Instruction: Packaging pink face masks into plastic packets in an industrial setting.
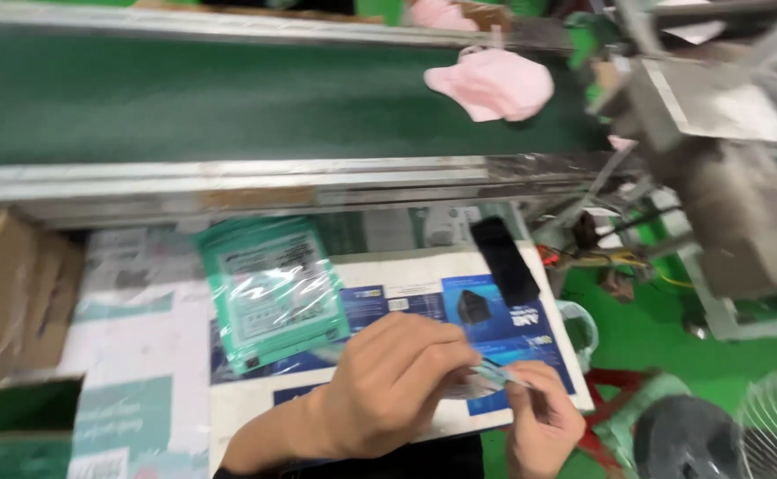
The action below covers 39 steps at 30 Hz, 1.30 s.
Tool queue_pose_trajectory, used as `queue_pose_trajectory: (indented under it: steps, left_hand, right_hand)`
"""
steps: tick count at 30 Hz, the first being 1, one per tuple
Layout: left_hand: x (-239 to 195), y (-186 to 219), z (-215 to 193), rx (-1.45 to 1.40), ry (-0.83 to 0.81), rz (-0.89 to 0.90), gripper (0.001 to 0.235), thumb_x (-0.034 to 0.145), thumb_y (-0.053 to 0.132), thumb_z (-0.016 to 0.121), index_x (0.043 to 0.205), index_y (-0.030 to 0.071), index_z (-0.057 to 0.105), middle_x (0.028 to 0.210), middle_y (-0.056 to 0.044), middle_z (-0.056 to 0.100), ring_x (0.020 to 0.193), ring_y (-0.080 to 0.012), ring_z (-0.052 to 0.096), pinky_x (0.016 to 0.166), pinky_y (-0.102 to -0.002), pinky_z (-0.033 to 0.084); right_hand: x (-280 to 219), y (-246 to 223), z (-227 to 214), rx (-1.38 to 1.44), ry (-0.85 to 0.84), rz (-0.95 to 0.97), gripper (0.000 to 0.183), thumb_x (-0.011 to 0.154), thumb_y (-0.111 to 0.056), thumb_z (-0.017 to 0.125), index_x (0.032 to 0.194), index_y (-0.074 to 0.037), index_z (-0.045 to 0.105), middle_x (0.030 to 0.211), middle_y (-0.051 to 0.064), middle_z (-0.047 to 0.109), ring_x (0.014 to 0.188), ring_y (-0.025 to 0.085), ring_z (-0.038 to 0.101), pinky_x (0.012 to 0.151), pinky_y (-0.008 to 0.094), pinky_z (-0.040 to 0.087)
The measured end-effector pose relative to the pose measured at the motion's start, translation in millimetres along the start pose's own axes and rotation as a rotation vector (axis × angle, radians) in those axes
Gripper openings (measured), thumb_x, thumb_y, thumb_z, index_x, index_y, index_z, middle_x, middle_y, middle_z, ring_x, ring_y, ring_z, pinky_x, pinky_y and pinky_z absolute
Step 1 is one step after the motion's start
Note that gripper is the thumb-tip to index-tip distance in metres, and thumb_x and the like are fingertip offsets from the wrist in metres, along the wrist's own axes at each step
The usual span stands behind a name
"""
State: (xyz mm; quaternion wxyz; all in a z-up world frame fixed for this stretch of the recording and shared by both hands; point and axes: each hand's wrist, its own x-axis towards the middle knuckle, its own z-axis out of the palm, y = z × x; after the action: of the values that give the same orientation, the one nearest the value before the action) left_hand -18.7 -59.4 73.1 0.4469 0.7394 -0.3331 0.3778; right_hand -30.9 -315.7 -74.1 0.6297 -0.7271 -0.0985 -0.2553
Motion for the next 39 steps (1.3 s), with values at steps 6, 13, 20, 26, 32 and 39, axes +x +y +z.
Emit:
queue_pose_trajectory:
  steps: [6,13,20,26,32,39]
  left_hand:
    - [1.2,-13.1,-23.4,-0.022,0.060,-0.058,0.033,0.086,-0.001,0.079,0.114,0.000,0.063,0.110,-0.011,0.067,0.093,-0.0291,0.070,0.082,-0.038,0.057]
    - [-7.3,-26.4,-48.5,0.056,0.251,-0.104,0.038,0.088,-0.007,0.078,0.121,0.001,0.060,0.113,-0.012,0.069,0.096,-0.0251,0.072,0.076,-0.031,0.059]
    - [-14.1,-38.5,-62.7,0.563,0.585,-0.204,0.052,0.082,0.008,0.074,0.127,-0.003,0.050,0.130,-0.023,0.048,0.125,-0.0400,0.057,0.108,-0.051,0.053]
    - [-28.6,-42.1,-41.0,0.434,0.615,-0.093,0.046,0.094,0.002,0.069,0.134,0.007,0.049,0.135,-0.012,0.046,0.134,-0.0318,0.051,0.111,-0.040,0.048]
    - [-12.5,-39.1,-38.1,0.351,0.351,-0.081,0.049,0.096,-0.003,0.070,0.139,0.007,0.048,0.140,-0.015,0.045,0.133,-0.0360,0.052,0.118,-0.044,0.050]
    - [-6.8,-70.9,-39.0,0.352,0.289,-0.142,0.053,0.094,-0.004,0.070,0.142,0.007,0.049,0.143,-0.013,0.049,0.133,-0.0368,0.057,0.111,-0.043,0.049]
  right_hand:
    - [12.0,3.2,48.8,0.270,-0.015,0.110,0.020,0.099,0.008,0.062,0.119,0.007,0.065,0.113,0.017,0.069,0.100,0.020,0.065,0.096,0.030,0.052]
    - [9.7,37.5,97.9,0.265,-0.295,0.465,0.040,0.092,0.001,0.059,0.132,0.003,0.056,0.124,0.015,0.066,0.114,0.021,0.065,0.096,0.034,0.053]
    - [131.4,-4.4,175.4,0.535,-0.466,0.401,0.036,0.096,-0.003,0.059,0.132,0.004,0.057,0.123,0.006,0.068,0.114,0.015,0.064,0.100,0.027,0.052]
    - [254.7,26.3,299.7,-0.199,-0.455,-0.522,0.059,0.099,-0.029,0.084,0.143,-0.001,0.056,0.131,0.016,0.065,0.120,0.023,0.063,0.106,0.036,0.050]
    - [289.5,87.6,352.9,-0.803,-0.261,-0.834,0.080,0.074,-0.041,0.088,0.136,-0.006,0.052,0.122,0.027,0.063,0.111,0.046,0.058,0.093,0.060,0.043]
    - [271.4,52.4,326.1,-0.639,-0.466,-0.580,0.050,0.095,0.001,0.065,0.143,-0.011,0.057,0.122,0.019,0.071,0.113,0.040,0.068,0.091,0.047,0.053]
